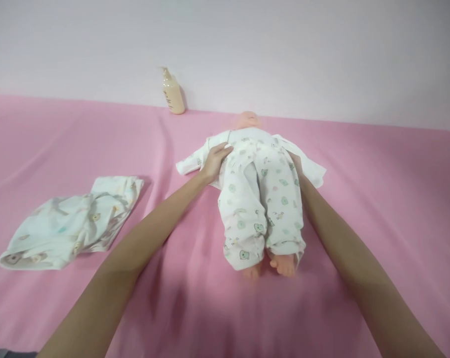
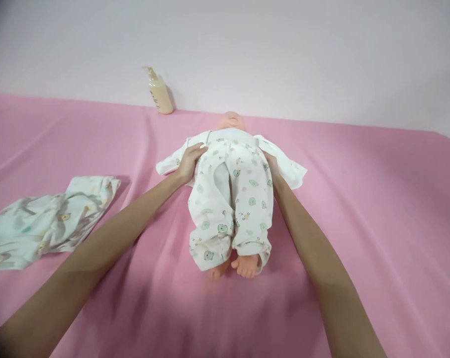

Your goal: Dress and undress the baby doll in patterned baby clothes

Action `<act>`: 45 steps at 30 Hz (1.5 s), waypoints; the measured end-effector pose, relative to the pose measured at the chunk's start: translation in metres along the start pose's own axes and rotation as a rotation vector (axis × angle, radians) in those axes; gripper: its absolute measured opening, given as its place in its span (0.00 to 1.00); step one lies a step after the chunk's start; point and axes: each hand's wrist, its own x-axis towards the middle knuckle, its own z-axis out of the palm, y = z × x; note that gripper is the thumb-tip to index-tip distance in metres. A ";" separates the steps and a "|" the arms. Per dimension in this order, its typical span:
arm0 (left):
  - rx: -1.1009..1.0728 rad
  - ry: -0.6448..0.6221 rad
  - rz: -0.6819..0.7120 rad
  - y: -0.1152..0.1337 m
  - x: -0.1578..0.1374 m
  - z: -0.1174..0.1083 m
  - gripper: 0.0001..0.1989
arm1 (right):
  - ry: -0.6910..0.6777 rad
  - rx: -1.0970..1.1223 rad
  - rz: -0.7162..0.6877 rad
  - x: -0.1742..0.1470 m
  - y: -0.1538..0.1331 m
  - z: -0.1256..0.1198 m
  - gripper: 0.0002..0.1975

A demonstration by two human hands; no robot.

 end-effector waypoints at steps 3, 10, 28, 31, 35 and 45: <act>0.225 0.018 0.057 0.003 0.001 -0.001 0.10 | 0.029 0.021 -0.011 0.002 0.001 -0.001 0.15; 0.722 -0.120 0.311 0.018 0.010 -0.008 0.14 | 0.100 -0.235 -0.208 0.016 -0.004 -0.006 0.12; 0.859 0.169 0.139 -0.010 0.052 -0.001 0.19 | 0.262 -0.668 0.042 0.072 -0.004 0.012 0.16; 0.944 0.140 0.121 -0.005 0.050 -0.006 0.18 | 0.270 -0.560 0.047 0.072 -0.006 0.007 0.09; 0.946 0.135 0.078 0.001 0.052 -0.015 0.17 | 0.178 -0.395 0.069 0.074 -0.006 -0.004 0.04; 0.744 0.158 0.068 0.006 0.051 -0.012 0.15 | 0.158 -0.474 -0.053 0.071 -0.007 -0.008 0.07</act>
